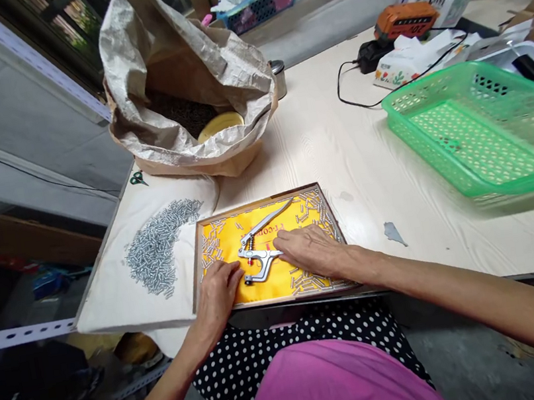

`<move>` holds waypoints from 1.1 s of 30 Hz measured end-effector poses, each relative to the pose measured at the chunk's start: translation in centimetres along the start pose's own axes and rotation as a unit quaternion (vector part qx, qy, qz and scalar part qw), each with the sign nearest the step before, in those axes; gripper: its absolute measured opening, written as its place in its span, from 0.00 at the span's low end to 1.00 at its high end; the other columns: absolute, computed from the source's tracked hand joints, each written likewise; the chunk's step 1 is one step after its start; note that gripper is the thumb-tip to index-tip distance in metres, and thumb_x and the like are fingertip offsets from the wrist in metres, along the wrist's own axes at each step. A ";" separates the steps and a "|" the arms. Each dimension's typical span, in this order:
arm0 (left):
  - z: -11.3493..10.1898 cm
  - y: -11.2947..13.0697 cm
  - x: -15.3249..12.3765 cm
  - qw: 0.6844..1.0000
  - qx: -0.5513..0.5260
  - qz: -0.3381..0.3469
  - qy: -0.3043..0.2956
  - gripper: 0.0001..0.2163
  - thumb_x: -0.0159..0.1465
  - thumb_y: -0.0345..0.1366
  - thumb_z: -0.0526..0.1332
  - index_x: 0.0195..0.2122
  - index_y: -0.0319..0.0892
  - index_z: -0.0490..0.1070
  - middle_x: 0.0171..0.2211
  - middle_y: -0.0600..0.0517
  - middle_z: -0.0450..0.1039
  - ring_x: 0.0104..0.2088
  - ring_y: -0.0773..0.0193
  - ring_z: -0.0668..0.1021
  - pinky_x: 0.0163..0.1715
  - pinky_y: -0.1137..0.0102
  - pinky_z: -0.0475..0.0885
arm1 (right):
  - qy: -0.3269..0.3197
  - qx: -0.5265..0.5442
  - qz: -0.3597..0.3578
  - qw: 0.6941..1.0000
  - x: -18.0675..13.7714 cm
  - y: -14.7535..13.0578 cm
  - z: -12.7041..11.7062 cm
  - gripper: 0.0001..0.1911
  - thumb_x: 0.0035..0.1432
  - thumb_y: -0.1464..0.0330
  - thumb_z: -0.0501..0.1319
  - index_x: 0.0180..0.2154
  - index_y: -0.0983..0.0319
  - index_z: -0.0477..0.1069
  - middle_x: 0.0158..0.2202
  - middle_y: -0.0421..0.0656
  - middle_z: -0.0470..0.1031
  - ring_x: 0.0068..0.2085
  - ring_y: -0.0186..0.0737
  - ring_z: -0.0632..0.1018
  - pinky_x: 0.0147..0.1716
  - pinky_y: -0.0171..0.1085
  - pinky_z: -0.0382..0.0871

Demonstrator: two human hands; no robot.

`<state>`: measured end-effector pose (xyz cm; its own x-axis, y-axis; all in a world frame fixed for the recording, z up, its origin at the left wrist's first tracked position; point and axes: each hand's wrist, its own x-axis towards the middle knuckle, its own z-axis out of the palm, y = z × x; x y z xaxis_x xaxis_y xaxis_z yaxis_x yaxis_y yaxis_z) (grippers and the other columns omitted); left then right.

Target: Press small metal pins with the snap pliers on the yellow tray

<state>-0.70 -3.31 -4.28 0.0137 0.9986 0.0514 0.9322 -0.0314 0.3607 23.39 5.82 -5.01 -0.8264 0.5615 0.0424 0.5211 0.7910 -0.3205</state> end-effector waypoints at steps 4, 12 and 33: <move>-0.1 -0.5 -0.5 0.999 0.039 0.019 -0.014 0.10 0.68 0.33 0.55 0.35 0.42 0.77 0.34 0.47 0.72 0.39 0.58 0.75 0.42 0.65 0.71 | -0.020 -0.008 0.017 1.000 0.1 -0.2 0.0 0.10 0.68 0.68 0.49 0.37 0.62 0.67 0.36 0.45 0.74 0.29 0.37 0.68 0.25 0.39 0.43; -1.5 0.0 0.2 0.903 -0.343 -0.253 -0.058 0.12 0.57 0.43 0.67 0.36 0.39 0.79 0.27 0.50 0.78 0.26 0.64 0.77 0.32 0.68 0.75 | 0.004 -0.016 -0.043 0.999 0.2 -0.5 -0.2 0.10 0.68 0.73 0.48 0.38 0.62 0.66 0.35 0.45 0.73 0.29 0.36 0.66 0.25 0.40 0.44; -2.7 0.2 1.6 0.959 -0.159 -0.190 -0.135 0.09 0.54 0.40 0.64 0.24 0.41 0.77 0.21 0.51 0.76 0.24 0.63 0.75 0.25 0.72 0.65 | 0.015 -0.022 -0.078 0.997 0.5 -0.1 1.9 0.07 0.67 0.74 0.50 0.41 0.60 0.64 0.39 0.45 0.72 0.33 0.38 0.67 0.29 0.40 0.47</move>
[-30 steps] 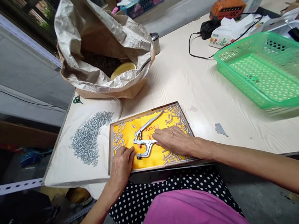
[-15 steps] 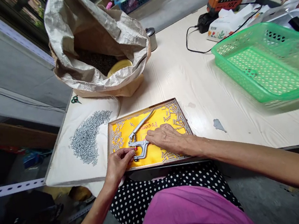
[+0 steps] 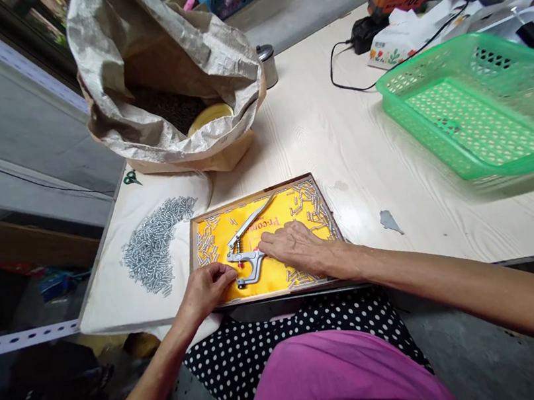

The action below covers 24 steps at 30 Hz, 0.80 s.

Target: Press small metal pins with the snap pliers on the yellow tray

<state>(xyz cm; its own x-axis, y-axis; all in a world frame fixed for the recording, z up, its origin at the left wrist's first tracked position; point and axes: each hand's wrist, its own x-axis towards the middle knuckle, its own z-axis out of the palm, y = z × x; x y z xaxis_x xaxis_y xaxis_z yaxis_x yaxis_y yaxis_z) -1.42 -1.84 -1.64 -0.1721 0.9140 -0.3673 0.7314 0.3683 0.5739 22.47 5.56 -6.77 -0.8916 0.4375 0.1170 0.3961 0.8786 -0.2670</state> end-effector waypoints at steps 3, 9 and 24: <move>-0.2 0.0 0.1 0.999 0.009 -0.002 -0.033 0.08 0.55 0.39 0.63 0.25 0.41 0.77 0.20 0.52 0.75 0.23 0.63 0.75 0.25 0.72 0.65 | 0.002 0.001 0.000 1.000 0.0 0.0 0.1 0.07 0.67 0.74 0.49 0.41 0.60 0.64 0.39 0.45 0.72 0.33 0.39 0.67 0.29 0.40 0.47; 0.8 -1.6 -0.9 1.000 -0.019 0.001 -0.005 0.08 0.61 0.38 0.60 0.32 0.41 0.76 0.24 0.50 0.76 0.25 0.62 0.76 0.27 0.69 0.71 | 0.000 0.002 0.011 1.000 0.3 -0.6 -0.7 0.09 0.67 0.75 0.48 0.40 0.61 0.65 0.37 0.44 0.72 0.32 0.38 0.66 0.29 0.41 0.47; 2.1 -3.0 -1.9 0.961 0.179 0.176 0.119 0.07 0.68 0.36 0.56 0.40 0.44 0.74 0.36 0.47 0.75 0.37 0.58 0.79 0.40 0.65 0.74 | -0.006 0.008 0.014 1.000 0.2 -0.8 -0.9 0.07 0.67 0.76 0.51 0.39 0.61 0.64 0.36 0.43 0.73 0.32 0.38 0.68 0.29 0.40 0.49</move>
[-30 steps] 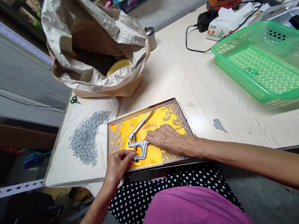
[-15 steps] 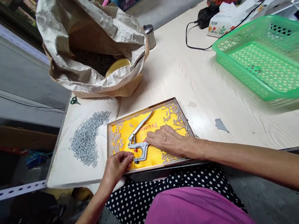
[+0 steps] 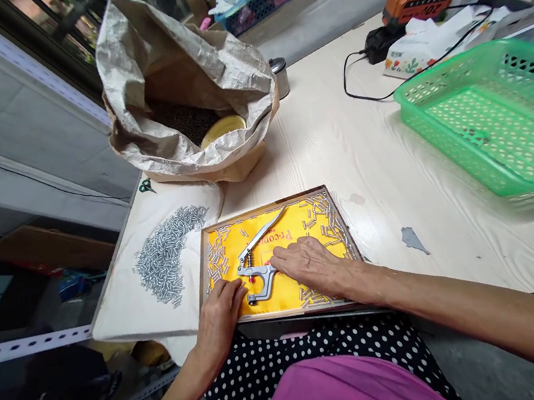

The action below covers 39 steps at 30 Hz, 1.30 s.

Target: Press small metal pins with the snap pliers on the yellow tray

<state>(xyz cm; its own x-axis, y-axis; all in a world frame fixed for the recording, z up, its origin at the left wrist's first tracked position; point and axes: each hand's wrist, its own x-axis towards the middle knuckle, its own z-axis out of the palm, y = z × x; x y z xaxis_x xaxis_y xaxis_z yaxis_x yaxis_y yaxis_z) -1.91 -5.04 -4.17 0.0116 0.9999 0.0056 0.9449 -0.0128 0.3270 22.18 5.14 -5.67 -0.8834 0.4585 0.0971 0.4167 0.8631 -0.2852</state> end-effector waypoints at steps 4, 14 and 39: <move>-1.0 0.9 1.0 0.993 -0.101 -0.060 -0.013 0.08 0.65 0.37 0.58 0.32 0.43 0.74 0.32 0.48 0.76 0.34 0.60 0.78 0.37 0.67 0.73 | -0.008 -0.017 0.001 1.000 0.0 -0.1 -0.3 0.06 0.67 0.76 0.52 0.39 0.61 0.64 0.36 0.43 0.73 0.32 0.38 0.69 0.28 0.40 0.49; -2.1 3.0 1.4 0.825 -0.433 -0.347 -0.102 0.21 0.45 0.49 0.73 0.29 0.36 0.73 0.18 0.55 0.72 0.19 0.72 0.71 0.21 0.77 0.67 | 0.076 -0.082 -0.068 0.991 -0.7 -0.8 0.2 0.08 0.67 0.77 0.50 0.42 0.62 0.64 0.34 0.41 0.72 0.32 0.38 0.71 0.29 0.41 0.56; -3.3 3.2 3.7 0.819 -0.342 -0.387 -0.252 0.07 0.57 0.34 0.69 0.26 0.37 0.73 0.16 0.55 0.73 0.17 0.71 0.72 0.23 0.76 0.67 | 0.037 -0.057 -0.041 0.997 -0.8 -0.3 1.5 0.09 0.65 0.79 0.50 0.41 0.60 0.61 0.36 0.42 0.71 0.30 0.37 0.67 0.28 0.40 0.50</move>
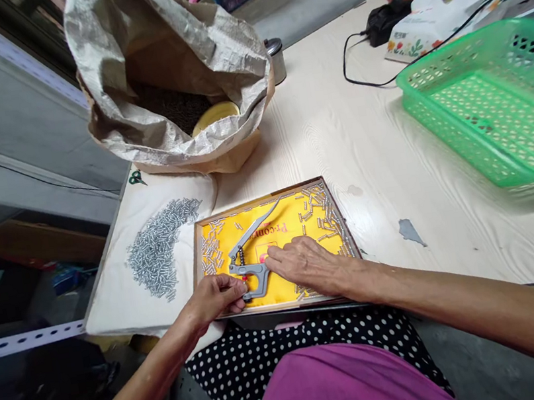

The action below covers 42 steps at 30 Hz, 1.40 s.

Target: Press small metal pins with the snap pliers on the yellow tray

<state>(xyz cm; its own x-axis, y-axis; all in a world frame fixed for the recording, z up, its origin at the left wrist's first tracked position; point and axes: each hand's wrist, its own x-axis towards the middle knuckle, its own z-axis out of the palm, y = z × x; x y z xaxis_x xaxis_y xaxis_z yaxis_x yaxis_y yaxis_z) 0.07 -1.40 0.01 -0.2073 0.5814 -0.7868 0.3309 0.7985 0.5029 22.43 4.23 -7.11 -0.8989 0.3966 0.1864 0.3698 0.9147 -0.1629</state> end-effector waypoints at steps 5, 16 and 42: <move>-0.3 0.0 0.7 0.999 0.027 -0.012 -0.021 0.09 0.56 0.36 0.70 0.26 0.37 0.73 0.16 0.55 0.72 0.17 0.71 0.72 0.22 0.75 0.66 | -0.007 0.014 -0.006 1.000 0.0 0.2 0.2 0.09 0.66 0.78 0.50 0.43 0.60 0.62 0.37 0.42 0.71 0.31 0.37 0.67 0.29 0.40 0.53; -0.1 -0.4 0.5 1.000 0.017 -0.001 -0.012 0.09 0.52 0.35 0.71 0.22 0.38 0.73 0.15 0.55 0.71 0.17 0.71 0.70 0.23 0.75 0.66 | 0.013 0.046 0.051 0.998 0.9 1.4 -2.0 0.31 0.57 0.50 0.64 0.54 0.63 0.66 0.60 0.57 0.64 0.56 0.58 0.67 0.50 0.54 0.63; 0.2 -1.9 1.1 0.992 0.101 0.081 0.003 0.20 0.48 0.50 0.69 0.15 0.40 0.66 0.13 0.57 0.63 0.18 0.72 0.61 0.21 0.73 0.53 | -0.066 0.007 0.049 0.997 4.1 4.5 -4.1 0.38 0.46 0.43 0.65 0.48 0.66 0.71 0.46 0.52 0.71 0.47 0.54 0.68 0.43 0.48 0.59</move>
<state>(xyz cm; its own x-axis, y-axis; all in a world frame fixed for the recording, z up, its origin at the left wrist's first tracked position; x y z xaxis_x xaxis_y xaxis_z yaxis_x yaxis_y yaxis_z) -0.64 -2.32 -1.85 -0.1426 0.7009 -0.6989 0.5370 0.6479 0.5402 21.38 10.29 -3.13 -0.8816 0.4702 0.0407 0.4555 0.8704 -0.1869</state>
